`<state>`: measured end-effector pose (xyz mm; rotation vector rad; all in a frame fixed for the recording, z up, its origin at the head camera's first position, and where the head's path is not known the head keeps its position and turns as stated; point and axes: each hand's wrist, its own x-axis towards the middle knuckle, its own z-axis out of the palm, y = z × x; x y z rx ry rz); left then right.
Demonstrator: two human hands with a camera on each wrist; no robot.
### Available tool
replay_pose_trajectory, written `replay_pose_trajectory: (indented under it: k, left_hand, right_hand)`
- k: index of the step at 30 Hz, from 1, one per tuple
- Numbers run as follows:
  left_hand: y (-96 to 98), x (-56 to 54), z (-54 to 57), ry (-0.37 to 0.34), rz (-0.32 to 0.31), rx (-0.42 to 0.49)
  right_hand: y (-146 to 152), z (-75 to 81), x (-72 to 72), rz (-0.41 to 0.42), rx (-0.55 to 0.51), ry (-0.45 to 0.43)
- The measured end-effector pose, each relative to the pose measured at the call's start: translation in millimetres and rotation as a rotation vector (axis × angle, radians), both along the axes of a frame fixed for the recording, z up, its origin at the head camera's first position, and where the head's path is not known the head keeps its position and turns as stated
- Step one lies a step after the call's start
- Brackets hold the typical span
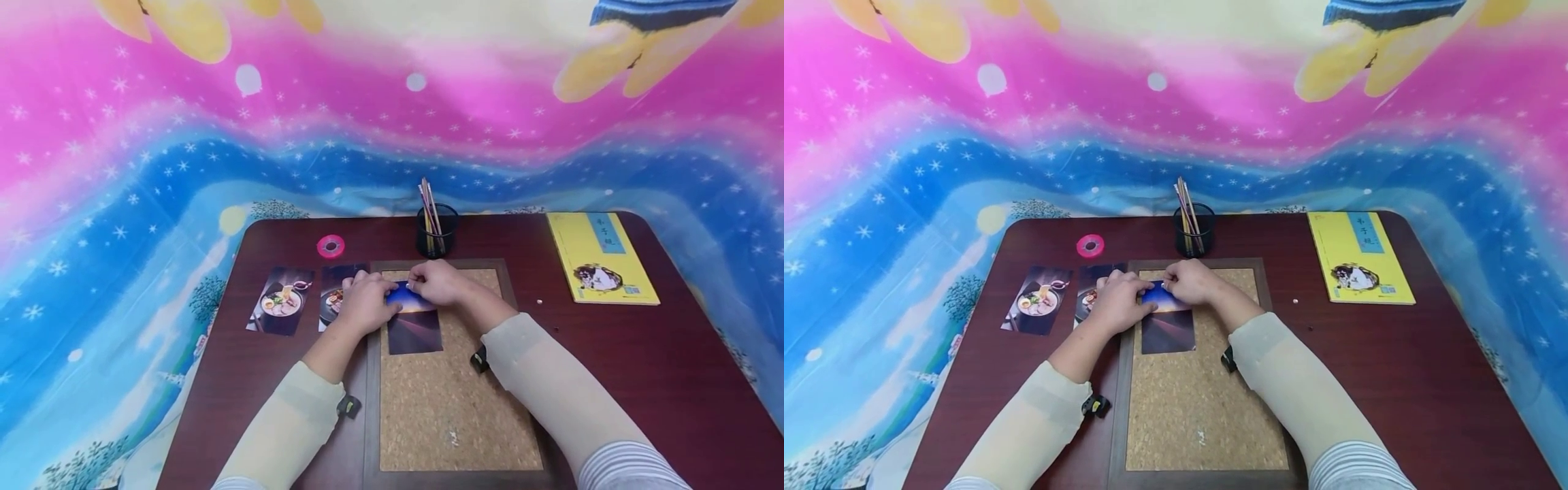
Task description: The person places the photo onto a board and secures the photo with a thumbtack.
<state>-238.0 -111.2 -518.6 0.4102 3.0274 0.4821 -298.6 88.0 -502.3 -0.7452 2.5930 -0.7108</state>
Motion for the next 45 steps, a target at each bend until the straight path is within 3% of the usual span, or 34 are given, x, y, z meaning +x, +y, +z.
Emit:
replay_pose_trajectory:
  k: [9,20,25,45]
  left_hand:
    - [3.3,0.0,4.8,-0.045,-0.024,-0.034]
    - [0.8,0.5,3.0,-0.069,0.002,-0.007]
    - [0.4,0.0,2.7,-0.061,0.010,-0.004]
    - [-2.1,0.4,-3.4,-0.041,0.010,0.006]
  right_hand:
    - [-2,3.8,-8.7,0.034,0.085,-0.052]
    - [-10,4.6,-17.3,0.049,0.148,-0.131]
    - [-13,6.2,-22.0,0.071,0.170,-0.117]
    - [-25,13.6,-30.4,0.052,0.277,-0.231]
